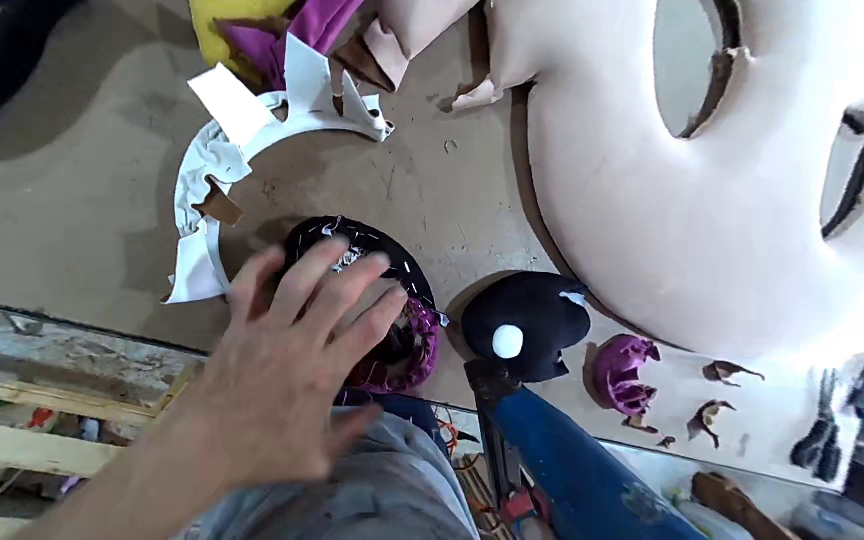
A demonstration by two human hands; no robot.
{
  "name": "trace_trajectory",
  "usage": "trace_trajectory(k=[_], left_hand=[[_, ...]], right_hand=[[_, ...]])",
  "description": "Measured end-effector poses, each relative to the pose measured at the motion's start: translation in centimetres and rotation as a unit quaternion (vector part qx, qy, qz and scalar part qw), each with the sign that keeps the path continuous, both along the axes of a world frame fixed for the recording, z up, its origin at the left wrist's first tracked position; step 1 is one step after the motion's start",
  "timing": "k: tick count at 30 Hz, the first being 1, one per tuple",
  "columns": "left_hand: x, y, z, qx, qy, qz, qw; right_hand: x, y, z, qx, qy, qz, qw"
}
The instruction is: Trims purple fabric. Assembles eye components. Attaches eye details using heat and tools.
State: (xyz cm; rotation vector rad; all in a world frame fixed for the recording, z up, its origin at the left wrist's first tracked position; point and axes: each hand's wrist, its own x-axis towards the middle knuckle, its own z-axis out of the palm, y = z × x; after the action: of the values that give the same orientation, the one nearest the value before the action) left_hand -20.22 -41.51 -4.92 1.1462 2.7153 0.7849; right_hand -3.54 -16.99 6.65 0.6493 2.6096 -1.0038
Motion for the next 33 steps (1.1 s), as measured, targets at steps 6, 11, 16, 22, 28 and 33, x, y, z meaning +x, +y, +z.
trace_trajectory(k=[6,11,16,22,28,33], left_hand=[[0.9,0.9,-0.2,-0.11,0.017,0.067,0.992],[3.1,2.0,1.2,-0.052,0.028,0.173,0.983],[-5.3,4.0,0.0,-0.053,-0.016,0.118,0.991],[-4.5,5.0,-2.4,-0.035,-0.034,0.184,0.982],[-4.0,5.2,-4.2,0.006,0.019,0.171,0.985],[-4.2,5.2,-4.0,-0.001,0.016,0.169,0.985]], right_hand=[[0.3,-0.3,-1.0,-0.021,-0.022,0.0,1.0],[-0.7,-0.3,-1.2,-0.037,-0.028,0.0,0.999],[-3.7,1.2,0.7,0.003,-0.023,0.054,0.998],[-6.0,3.5,1.8,0.026,0.0,0.121,0.992],[-10.0,2.6,0.7,0.046,-0.005,0.172,0.984],[-12.1,1.5,-0.9,0.072,-0.017,0.21,0.975]])
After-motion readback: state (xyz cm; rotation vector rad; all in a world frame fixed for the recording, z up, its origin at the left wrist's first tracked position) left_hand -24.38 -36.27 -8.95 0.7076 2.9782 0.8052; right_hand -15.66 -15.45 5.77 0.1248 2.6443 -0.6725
